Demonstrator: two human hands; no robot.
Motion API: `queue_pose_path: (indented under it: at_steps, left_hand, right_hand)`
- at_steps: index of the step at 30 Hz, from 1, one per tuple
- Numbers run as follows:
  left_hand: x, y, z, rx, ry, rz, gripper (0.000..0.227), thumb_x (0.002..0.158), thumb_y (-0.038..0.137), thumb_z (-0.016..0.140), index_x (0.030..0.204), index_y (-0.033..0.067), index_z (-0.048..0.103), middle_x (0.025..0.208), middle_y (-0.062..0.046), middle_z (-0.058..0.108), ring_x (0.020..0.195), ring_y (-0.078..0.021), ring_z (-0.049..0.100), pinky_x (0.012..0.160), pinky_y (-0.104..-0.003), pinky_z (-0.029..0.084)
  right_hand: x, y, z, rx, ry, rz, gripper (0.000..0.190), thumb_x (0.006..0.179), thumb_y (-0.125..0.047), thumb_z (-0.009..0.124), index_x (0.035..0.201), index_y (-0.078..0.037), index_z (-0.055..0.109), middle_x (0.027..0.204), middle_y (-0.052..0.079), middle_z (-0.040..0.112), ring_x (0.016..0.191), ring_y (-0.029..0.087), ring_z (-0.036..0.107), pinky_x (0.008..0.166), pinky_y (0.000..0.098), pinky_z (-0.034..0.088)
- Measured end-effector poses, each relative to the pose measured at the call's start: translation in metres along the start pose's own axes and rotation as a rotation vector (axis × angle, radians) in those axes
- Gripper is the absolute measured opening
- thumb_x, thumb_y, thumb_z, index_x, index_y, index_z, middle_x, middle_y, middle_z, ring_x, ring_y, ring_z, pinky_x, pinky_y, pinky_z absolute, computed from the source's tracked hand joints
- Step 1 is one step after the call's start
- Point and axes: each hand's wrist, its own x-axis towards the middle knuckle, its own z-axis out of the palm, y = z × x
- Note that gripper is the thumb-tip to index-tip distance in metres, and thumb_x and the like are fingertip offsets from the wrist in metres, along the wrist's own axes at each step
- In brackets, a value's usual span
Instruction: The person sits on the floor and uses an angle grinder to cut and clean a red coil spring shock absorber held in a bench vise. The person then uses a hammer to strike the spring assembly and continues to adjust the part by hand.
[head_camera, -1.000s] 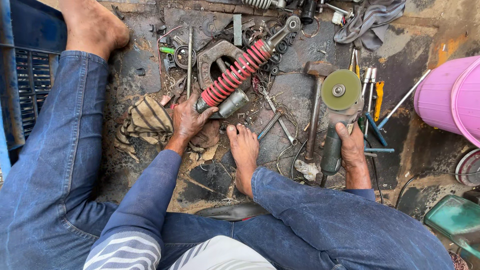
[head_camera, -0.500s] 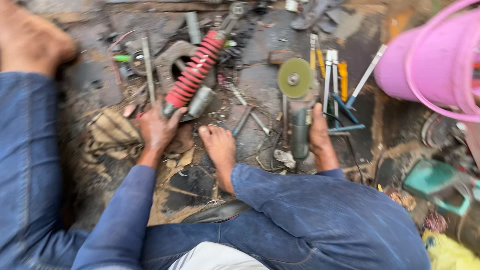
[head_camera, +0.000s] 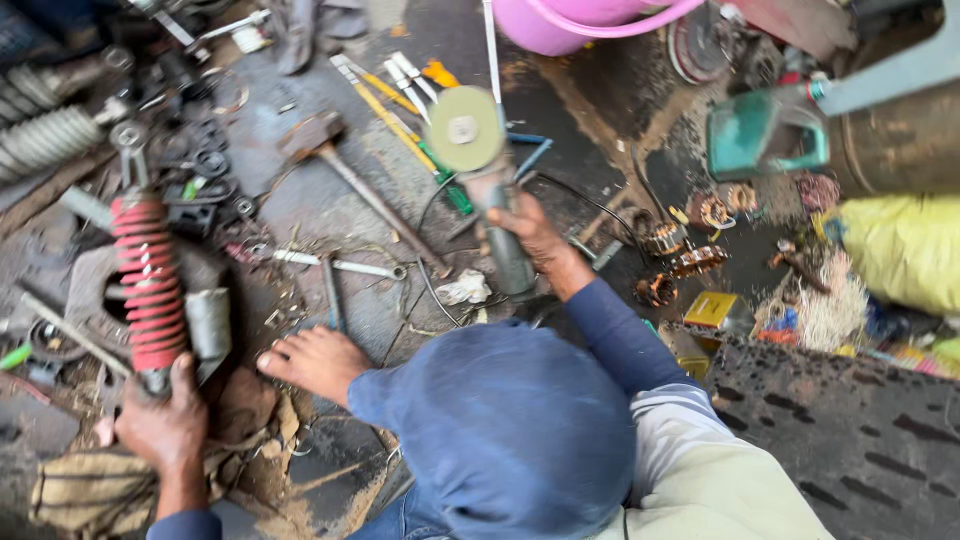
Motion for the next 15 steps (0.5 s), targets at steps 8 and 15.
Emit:
queue_pose_path:
  at_steps: [8, 15]
  left_hand:
    - [0.004, -0.014, -0.006, 0.213, -0.021, 0.027, 0.054, 0.101, 0.053, 0.073, 0.11, -0.0001, 0.068, 0.083, -0.022, 0.07, 0.075, -0.0416, 0.067, 0.071, -0.052, 0.051]
    - [0.011, -0.032, -0.022, 0.319, -0.018, 0.047, 0.059, 0.101, 0.06, 0.07, 0.109, 0.0014, 0.066, 0.084, -0.024, 0.07, 0.08, -0.0453, 0.069, 0.074, -0.054, 0.053]
  right_hand:
    - [-0.029, 0.003, -0.164, 0.411, 0.288, 0.16, 0.045, 0.078, -0.03, 0.074, 0.11, -0.001, 0.062, 0.088, 0.012, 0.069, 0.074, 0.023, 0.071, 0.073, 0.0385, 0.063]
    - [0.035, 0.041, -0.25, 0.288, 0.655, 0.159, 0.039, 0.078, -0.028, 0.08, 0.106, -0.008, 0.062, 0.083, 0.007, 0.067, 0.068, 0.023, 0.067, 0.061, 0.0404, 0.058]
